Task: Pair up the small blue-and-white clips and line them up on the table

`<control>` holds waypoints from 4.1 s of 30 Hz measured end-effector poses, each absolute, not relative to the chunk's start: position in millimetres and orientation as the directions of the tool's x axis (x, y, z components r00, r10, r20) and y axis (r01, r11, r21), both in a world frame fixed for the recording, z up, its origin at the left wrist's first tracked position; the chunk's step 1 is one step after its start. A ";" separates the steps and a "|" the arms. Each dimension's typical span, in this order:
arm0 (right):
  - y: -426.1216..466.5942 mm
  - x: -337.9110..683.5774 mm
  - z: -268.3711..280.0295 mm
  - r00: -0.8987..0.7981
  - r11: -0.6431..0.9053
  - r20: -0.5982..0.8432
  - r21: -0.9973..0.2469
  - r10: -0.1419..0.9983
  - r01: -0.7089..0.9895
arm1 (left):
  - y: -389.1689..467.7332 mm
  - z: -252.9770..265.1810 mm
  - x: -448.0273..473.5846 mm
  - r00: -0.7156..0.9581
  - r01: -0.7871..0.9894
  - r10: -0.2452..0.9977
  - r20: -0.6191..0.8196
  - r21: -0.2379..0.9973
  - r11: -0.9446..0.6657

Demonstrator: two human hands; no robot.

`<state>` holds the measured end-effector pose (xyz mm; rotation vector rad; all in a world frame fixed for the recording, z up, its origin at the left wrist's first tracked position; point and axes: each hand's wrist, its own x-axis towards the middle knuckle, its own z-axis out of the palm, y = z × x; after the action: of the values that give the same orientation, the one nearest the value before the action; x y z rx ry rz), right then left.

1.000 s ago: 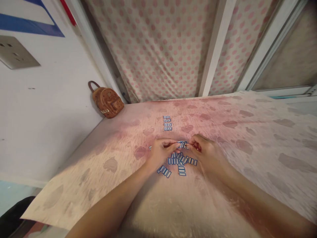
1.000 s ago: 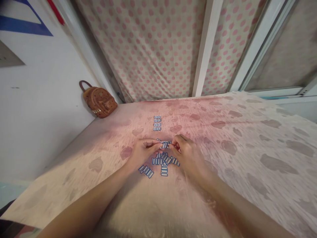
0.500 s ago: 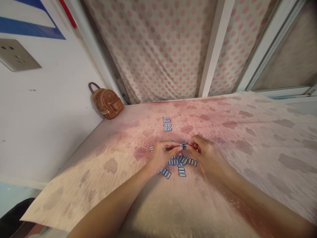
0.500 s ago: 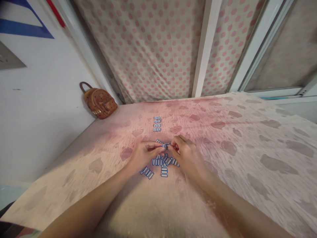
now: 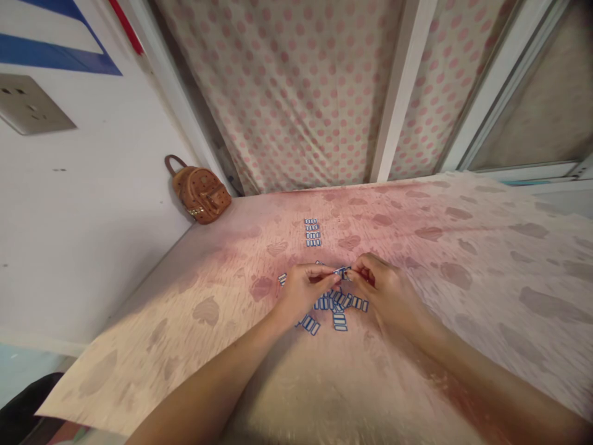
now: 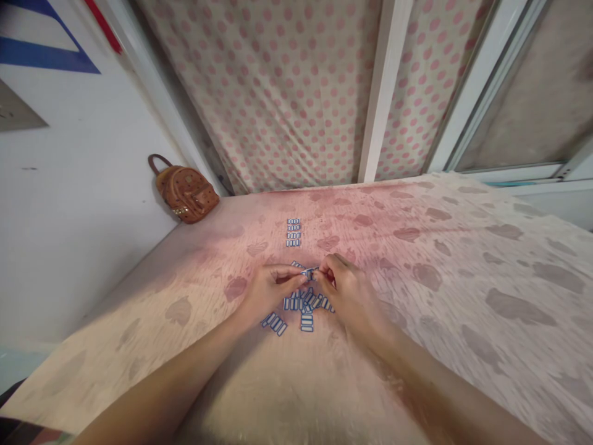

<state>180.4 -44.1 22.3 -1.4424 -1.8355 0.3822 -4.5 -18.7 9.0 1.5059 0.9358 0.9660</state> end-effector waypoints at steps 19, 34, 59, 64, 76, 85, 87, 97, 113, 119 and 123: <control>-44.0 179.2 25.3 -0.109 0.229 0.202 -0.862 0.973 0.452 | -13.3 8.5 -7.6 0.347 0.079 0.938 0.008 0.996 -0.037; -27.4 191.2 4.7 0.008 0.220 0.273 -0.790 0.962 0.572 | -5.5 12.3 -12.0 0.164 -0.016 0.986 0.031 0.999 -0.029; -23.0 188.8 -10.5 -0.150 0.270 0.235 -0.647 0.960 0.713 | 5.5 7.8 -19.8 0.091 0.037 0.995 0.043 0.998 -0.047; -29.4 185.8 5.5 -0.061 0.296 0.339 -0.701 0.939 0.649 | 5.9 4.8 -19.4 0.110 0.034 0.992 0.055 0.998 -0.059; -37.9 180.0 9.6 -0.090 0.340 0.374 -0.682 0.923 0.648 | -6.0 -2.1 -9.2 0.200 0.119 0.978 0.052 0.990 -0.077; -34.8 181.2 1.9 -0.079 0.356 0.417 -0.646 0.906 0.675 | -8.3 -5.3 -9.9 0.293 0.169 0.950 0.104 0.973 -0.159; -35.1 180.7 3.9 -0.085 0.357 0.412 -0.646 0.907 0.675 | -8.9 -5.1 -8.9 0.290 0.159 0.952 0.099 0.976 -0.150; -35.5 179.6 7.9 -0.104 0.350 0.376 -0.678 0.921 0.646 | -12.6 -0.4 -6.5 0.299 0.117 0.953 0.050 0.989 -0.088; -20.2 195.1 -12.3 -0.093 0.237 0.276 -0.552 0.957 0.800 | -4.8 4.3 -8.9 0.174 0.053 0.984 -0.034 0.998 0.025; -15.0 191.5 -22.1 -0.144 0.265 0.259 -0.527 0.955 0.807 | -1.8 3.7 -11.7 0.164 0.039 0.986 -0.032 0.999 0.026; -16.3 189.9 -20.6 -0.152 0.268 0.246 -0.555 0.957 0.787 | 1.4 1.5 -13.7 0.148 0.042 0.989 -0.014 0.999 0.008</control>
<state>189.9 -16.3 -20.6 -1.5687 -1.9919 0.4012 -13.7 1.4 1.5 1.2980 1.1330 1.0711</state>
